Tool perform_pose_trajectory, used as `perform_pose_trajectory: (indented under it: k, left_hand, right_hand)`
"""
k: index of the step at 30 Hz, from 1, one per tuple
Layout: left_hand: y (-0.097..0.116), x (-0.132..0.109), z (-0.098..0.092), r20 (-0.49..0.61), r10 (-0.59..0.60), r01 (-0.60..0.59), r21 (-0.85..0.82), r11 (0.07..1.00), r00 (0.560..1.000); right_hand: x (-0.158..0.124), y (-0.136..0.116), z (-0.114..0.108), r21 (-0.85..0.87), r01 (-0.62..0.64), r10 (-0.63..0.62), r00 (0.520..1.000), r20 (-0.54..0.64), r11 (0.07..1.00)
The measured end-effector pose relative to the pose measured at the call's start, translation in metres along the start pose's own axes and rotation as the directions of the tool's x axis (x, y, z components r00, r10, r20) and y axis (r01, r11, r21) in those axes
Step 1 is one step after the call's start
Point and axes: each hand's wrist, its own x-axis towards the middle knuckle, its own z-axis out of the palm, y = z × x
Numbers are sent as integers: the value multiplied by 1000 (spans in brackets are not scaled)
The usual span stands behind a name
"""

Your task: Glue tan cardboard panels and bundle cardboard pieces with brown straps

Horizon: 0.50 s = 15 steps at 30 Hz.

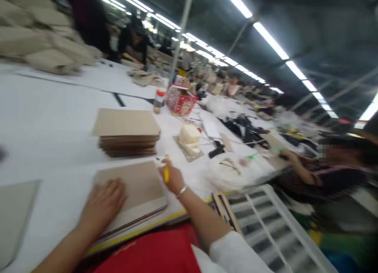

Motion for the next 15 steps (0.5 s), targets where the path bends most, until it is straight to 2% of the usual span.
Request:
perform_pose_trajectory:
  k: [1, 3, 5, 7, 9, 11, 13, 15]
  left_hand:
    - [0, -7, -6, 72, -17, 13, 46, 999, 997]
    - [-2, -10, -9, 113, -63, 54, 79, 995, 992]
    - [-5, -6, -8, 114, -93, 84, 79, 993, 989]
    - [-5, -4, -9, 103, -112, 105, 67, 992, 988]
    - [-2, -5, -12, 93, -121, 117, 46, 992, 988]
    - [1, -6, -15, 89, -121, 119, 27, 993, 989]
    - [1, -7, -15, 87, -115, 114, 18, 993, 990]
    - [0, -7, -14, 86, -115, 114, 20, 993, 990]
  right_hand:
    - [7, 3, -11, 82, -10, 11, 1000, -12, 997]
    - [30, 9, -17, 357, -116, 169, 978, -120, 927]
    - [52, 4, -7, 549, -200, 242, 970, -4, 811]
    - [65, -15, 13, 656, -281, 228, 959, 168, 700]
    - [72, -41, 41, 696, -327, 175, 943, 282, 640]
    - [78, -62, 70, 697, -335, 133, 935, 328, 635]
    - [86, -70, 93, 660, -337, 127, 930, 346, 672]
    - [92, -65, 102, 605, -341, 143, 925, 351, 720]
